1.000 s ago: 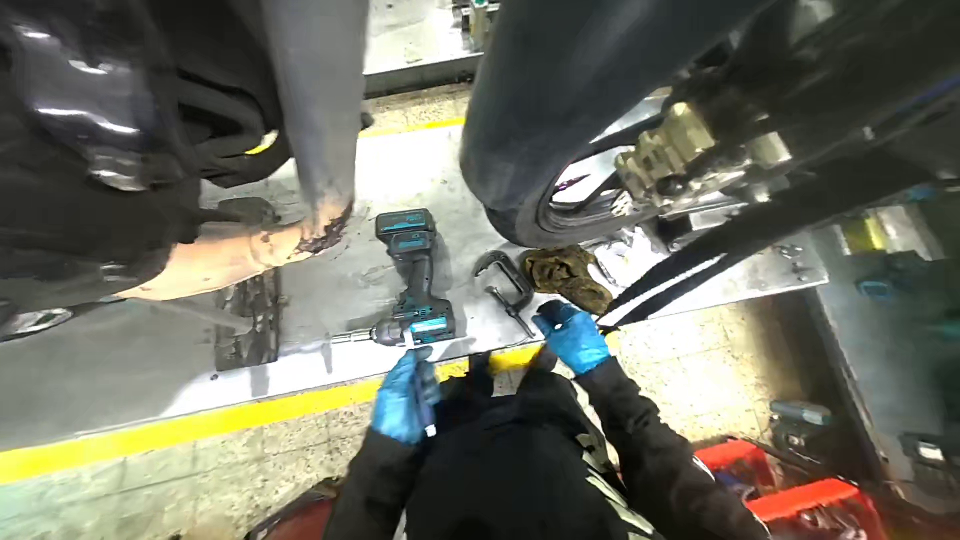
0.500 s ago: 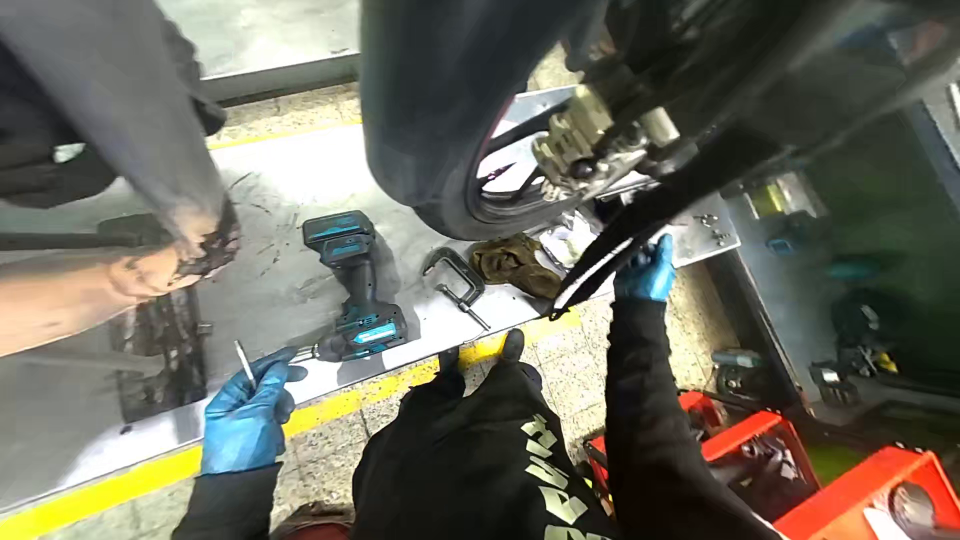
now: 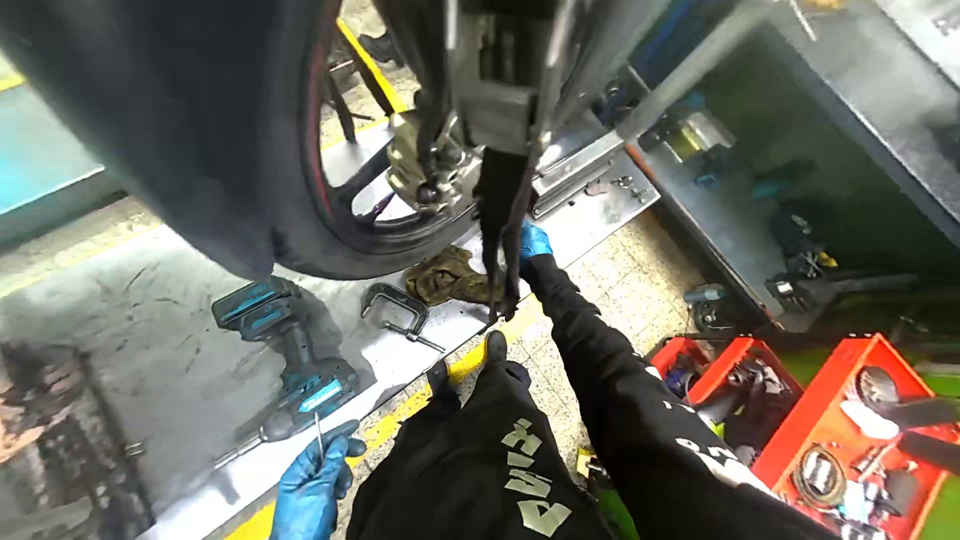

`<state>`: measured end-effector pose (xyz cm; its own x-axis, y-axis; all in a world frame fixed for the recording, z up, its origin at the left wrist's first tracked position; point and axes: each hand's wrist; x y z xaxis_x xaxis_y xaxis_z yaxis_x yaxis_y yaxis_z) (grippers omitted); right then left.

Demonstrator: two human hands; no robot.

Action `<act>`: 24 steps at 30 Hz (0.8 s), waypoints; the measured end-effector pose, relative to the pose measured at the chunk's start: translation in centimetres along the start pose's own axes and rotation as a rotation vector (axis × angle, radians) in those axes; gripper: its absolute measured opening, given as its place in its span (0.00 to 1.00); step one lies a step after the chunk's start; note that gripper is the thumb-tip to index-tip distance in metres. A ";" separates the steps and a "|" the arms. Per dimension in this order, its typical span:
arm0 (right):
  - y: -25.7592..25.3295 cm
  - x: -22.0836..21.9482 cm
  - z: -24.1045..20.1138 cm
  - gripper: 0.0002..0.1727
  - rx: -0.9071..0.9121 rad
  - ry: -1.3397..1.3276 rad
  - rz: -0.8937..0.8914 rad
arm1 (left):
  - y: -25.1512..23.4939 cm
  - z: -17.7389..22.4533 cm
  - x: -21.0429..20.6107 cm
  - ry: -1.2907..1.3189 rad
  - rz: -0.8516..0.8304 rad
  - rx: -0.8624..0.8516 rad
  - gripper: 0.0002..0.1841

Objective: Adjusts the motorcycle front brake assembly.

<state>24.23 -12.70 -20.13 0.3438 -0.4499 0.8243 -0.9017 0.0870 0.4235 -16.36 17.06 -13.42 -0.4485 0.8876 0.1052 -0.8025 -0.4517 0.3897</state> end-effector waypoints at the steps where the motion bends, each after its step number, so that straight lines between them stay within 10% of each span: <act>1: -0.6 0.4 0.8 0.28 -0.003 -0.094 0.035 | 0.2 0.2 -0.4 -0.007 -0.001 0.012 0.14; 8: -3.5 6.8 9.1 0.32 -0.334 -0.968 0.225 | 0.8 0.5 -3.4 -0.015 0.065 0.075 0.15; 17: -0.2 3.8 7.5 0.33 0.012 -0.129 -0.027 | -1.8 2.5 -13.7 -0.140 -0.094 0.023 0.14; 22: -2.5 2.6 6.4 0.46 0.325 0.104 0.213 | -6.7 6.1 -17.5 -0.145 0.050 0.070 0.12; 24: -1.5 3.2 5.2 0.36 0.493 0.069 0.259 | -8.4 6.9 -19.3 -0.148 0.052 0.081 0.12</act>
<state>25.34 -18.86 -20.06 0.0963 -0.4085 0.9077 -0.9691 -0.2464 -0.0081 1.77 4.31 -12.40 -0.4210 0.8696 0.2579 -0.7428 -0.4937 0.4522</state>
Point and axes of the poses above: each hand's wrist, its own y-axis away from the middle knuckle, its own x-axis out of the back of the hand, z = x × y, and after that the axes turned 9 degrees about -x, right-handed
